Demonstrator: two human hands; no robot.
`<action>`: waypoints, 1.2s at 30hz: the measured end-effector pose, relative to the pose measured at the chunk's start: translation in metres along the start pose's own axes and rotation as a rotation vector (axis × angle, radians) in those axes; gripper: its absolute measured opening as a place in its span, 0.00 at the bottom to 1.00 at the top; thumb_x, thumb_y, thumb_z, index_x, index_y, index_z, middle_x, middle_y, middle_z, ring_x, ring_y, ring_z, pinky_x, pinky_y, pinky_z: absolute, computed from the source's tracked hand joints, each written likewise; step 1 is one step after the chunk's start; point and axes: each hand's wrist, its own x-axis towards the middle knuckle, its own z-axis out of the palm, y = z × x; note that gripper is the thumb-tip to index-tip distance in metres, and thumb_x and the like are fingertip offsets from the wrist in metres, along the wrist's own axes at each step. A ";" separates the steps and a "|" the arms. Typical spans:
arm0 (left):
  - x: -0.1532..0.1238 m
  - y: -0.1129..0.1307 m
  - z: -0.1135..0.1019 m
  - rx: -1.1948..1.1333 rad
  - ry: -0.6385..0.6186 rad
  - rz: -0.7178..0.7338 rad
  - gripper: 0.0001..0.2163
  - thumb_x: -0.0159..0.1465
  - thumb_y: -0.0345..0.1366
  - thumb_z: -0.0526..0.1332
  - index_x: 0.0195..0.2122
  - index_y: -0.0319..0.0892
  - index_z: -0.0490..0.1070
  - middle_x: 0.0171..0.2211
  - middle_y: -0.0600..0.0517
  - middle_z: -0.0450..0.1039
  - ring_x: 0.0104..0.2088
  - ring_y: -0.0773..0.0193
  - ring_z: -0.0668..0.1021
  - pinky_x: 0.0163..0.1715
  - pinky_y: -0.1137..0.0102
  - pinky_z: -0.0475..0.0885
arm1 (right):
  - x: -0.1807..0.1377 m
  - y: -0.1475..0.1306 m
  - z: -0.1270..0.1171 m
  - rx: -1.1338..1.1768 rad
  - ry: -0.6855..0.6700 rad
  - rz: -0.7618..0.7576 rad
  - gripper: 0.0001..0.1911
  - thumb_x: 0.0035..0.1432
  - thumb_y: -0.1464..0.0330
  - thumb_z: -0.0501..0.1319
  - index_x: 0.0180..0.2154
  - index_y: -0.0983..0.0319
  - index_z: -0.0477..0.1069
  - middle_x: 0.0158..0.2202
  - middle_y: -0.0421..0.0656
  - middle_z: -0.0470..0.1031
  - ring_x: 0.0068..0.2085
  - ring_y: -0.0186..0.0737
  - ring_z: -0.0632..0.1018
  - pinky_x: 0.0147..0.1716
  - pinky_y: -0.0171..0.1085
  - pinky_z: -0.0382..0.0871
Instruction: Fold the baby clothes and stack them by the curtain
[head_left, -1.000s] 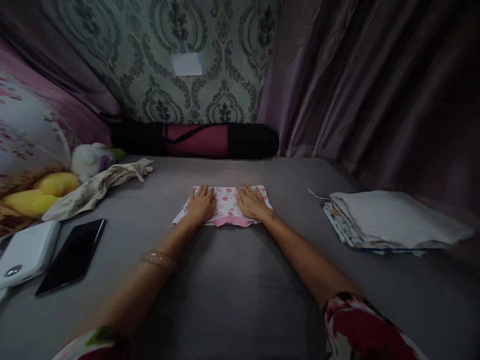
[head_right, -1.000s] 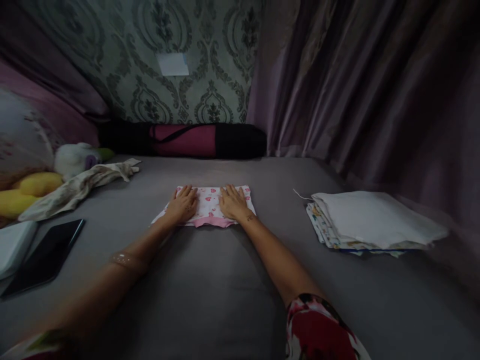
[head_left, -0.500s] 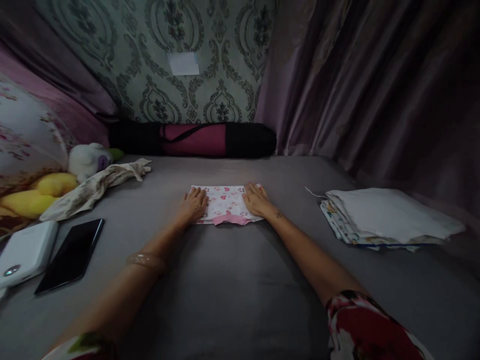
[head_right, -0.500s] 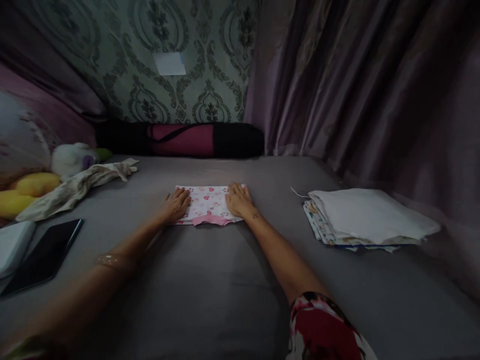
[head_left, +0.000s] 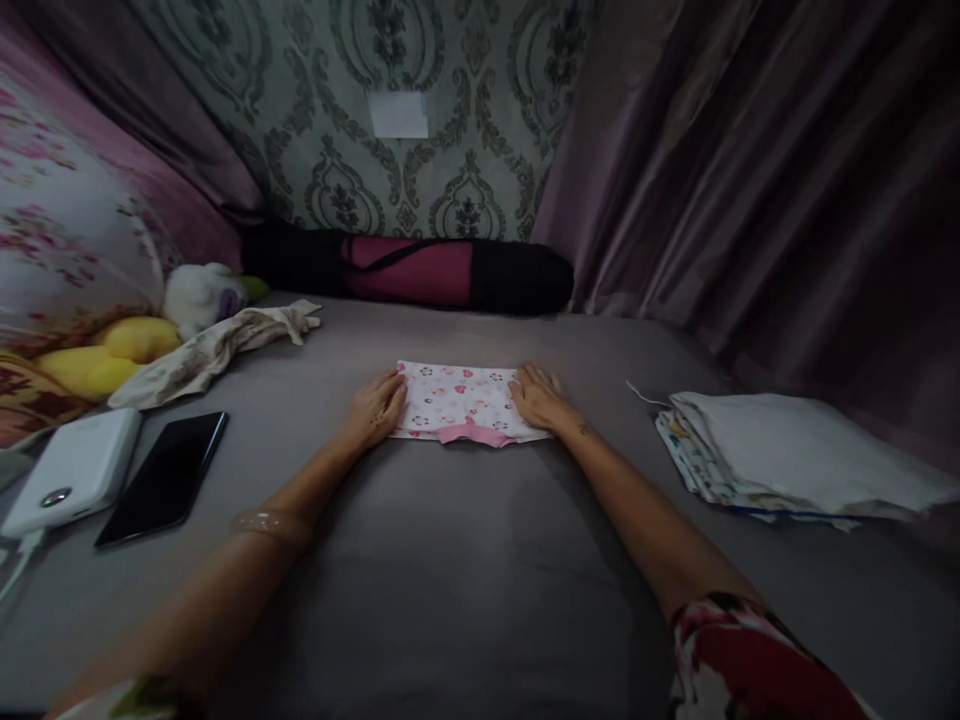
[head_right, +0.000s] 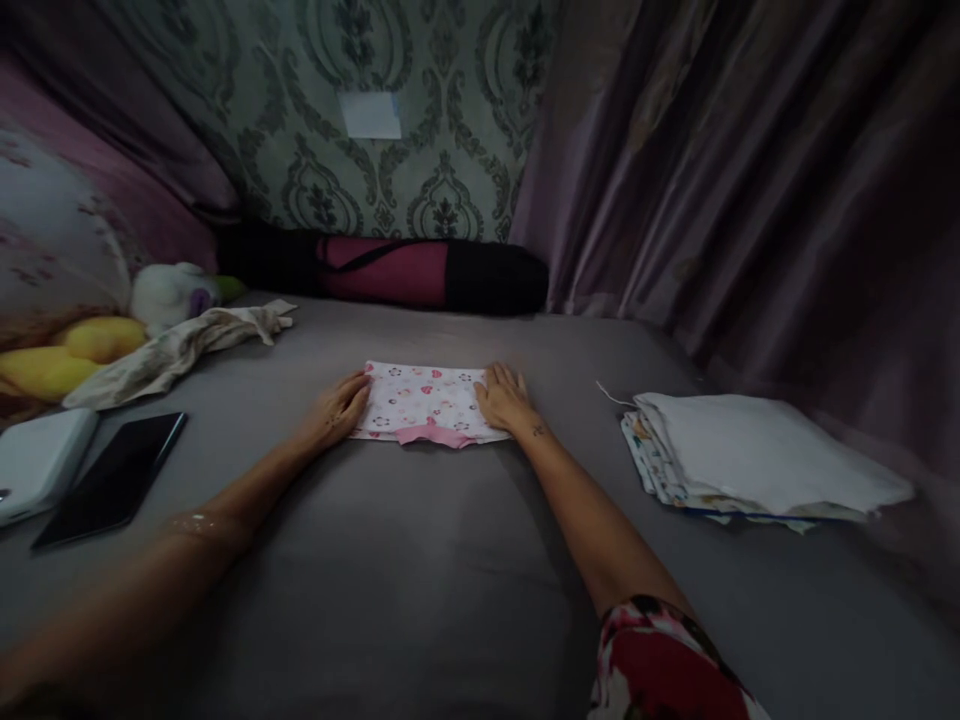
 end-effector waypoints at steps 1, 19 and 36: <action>-0.001 0.000 0.000 -0.008 0.040 0.014 0.24 0.69 0.44 0.44 0.55 0.35 0.70 0.60 0.39 0.67 0.60 0.54 0.70 0.61 0.58 0.63 | 0.000 -0.002 0.000 -0.005 0.020 -0.006 0.33 0.69 0.59 0.38 0.67 0.73 0.51 0.69 0.54 0.49 0.69 0.50 0.50 0.66 0.50 0.39; -0.008 0.007 -0.004 0.060 0.104 0.045 0.18 0.69 0.41 0.47 0.50 0.39 0.71 0.53 0.41 0.73 0.54 0.54 0.74 0.56 0.59 0.67 | -0.009 -0.045 0.015 0.024 0.002 -0.085 0.31 0.69 0.58 0.39 0.67 0.66 0.53 0.70 0.51 0.48 0.69 0.48 0.50 0.66 0.50 0.37; -0.008 -0.001 -0.003 -0.015 0.142 -0.135 0.17 0.67 0.35 0.48 0.52 0.40 0.70 0.49 0.42 0.75 0.50 0.56 0.76 0.53 0.62 0.69 | -0.011 -0.101 0.019 0.066 0.017 -0.132 0.32 0.69 0.57 0.40 0.67 0.68 0.53 0.70 0.52 0.46 0.70 0.48 0.49 0.66 0.52 0.36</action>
